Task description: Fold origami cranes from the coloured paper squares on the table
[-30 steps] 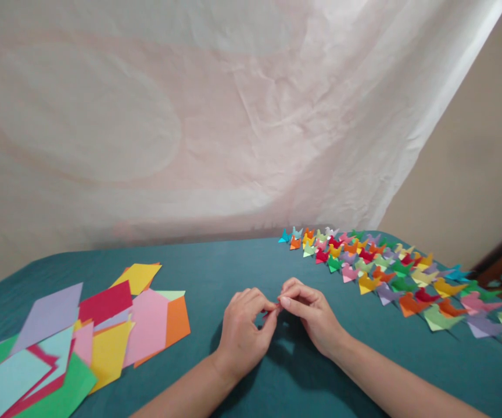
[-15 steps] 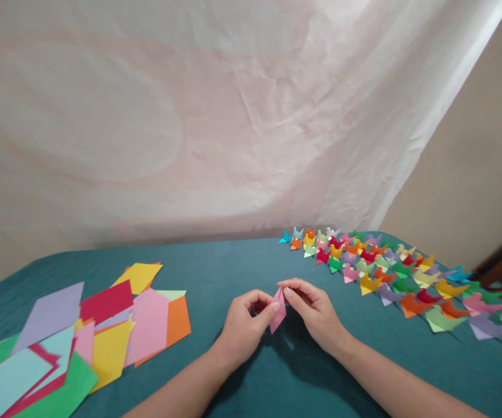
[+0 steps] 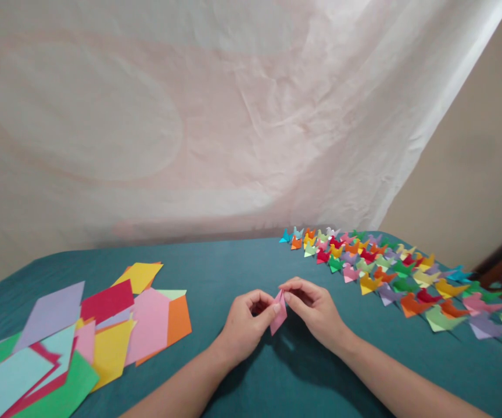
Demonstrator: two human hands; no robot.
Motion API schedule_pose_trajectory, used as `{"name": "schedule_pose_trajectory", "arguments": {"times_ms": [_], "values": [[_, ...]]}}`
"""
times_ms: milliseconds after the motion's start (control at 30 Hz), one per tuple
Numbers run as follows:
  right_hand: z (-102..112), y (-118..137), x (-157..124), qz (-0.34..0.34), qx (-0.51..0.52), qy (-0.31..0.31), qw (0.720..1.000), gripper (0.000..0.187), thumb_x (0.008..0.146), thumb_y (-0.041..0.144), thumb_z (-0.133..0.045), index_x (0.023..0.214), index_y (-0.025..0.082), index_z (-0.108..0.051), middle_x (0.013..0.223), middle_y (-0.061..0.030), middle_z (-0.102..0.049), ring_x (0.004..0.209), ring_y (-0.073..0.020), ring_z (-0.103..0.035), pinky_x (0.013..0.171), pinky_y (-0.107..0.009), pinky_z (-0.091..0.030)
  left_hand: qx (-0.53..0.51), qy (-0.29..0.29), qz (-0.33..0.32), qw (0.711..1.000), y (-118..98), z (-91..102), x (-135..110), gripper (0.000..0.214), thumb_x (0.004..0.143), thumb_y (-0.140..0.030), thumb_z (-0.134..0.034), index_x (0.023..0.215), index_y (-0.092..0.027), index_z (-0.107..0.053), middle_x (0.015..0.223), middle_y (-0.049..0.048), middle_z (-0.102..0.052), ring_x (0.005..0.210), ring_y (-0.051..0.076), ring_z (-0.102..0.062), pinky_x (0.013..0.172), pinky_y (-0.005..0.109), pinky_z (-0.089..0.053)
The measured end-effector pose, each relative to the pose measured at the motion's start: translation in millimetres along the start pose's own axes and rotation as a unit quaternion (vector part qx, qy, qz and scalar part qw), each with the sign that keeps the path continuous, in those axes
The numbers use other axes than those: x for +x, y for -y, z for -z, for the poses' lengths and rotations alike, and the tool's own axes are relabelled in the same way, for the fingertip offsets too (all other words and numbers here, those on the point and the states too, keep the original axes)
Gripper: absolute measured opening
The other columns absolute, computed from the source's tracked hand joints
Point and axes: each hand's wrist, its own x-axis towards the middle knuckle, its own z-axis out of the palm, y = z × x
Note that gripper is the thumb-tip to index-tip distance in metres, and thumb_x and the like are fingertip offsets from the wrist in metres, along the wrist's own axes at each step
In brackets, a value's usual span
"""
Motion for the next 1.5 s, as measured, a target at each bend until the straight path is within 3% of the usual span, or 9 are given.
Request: {"name": "schedule_pose_trajectory", "arguments": {"times_ms": [500,1067,1500], "values": [[2.4,1.2,2.3,-0.04,0.015,0.034,0.999,0.007,0.08,0.02,-0.051,0.079,0.017,-0.058,0.073,0.0009,-0.057,0.068,-0.0121,-0.052,0.065,-0.023,-0.042,-0.024,0.049,0.011,0.998,2.4,4.0,2.7,0.023,0.075,-0.033,-0.064,0.072,-0.011,-0.059,0.066,0.0022,-0.058,0.061,0.012,-0.051,0.06,0.024,-0.04],[8.2,4.2,5.0,0.005,-0.048,0.064,0.997,0.006,0.074,0.014,-0.052,0.077,0.018,-0.056,0.074,-0.0005,-0.059,0.07,-0.0136,-0.056,0.066,-0.025,-0.046,-0.014,0.087,0.02,0.996,0.3,7.1,2.2,0.029,0.075,-0.04,-0.065,0.074,-0.012,-0.06,0.07,0.0031,-0.06,0.064,0.012,-0.054,0.062,0.023,-0.042],[7.9,8.4,4.5,0.034,-0.065,0.083,0.994,0.003,0.078,0.018,-0.055,0.079,0.018,-0.058,0.076,-0.0016,-0.06,0.069,-0.0129,-0.055,0.064,-0.024,-0.046,-0.073,0.096,0.025,0.992,1.1,4.1,1.7,0.03,0.075,-0.04,-0.066,0.08,-0.011,-0.067,0.074,0.0044,-0.064,0.067,0.013,-0.055,0.066,0.023,-0.041]]}}
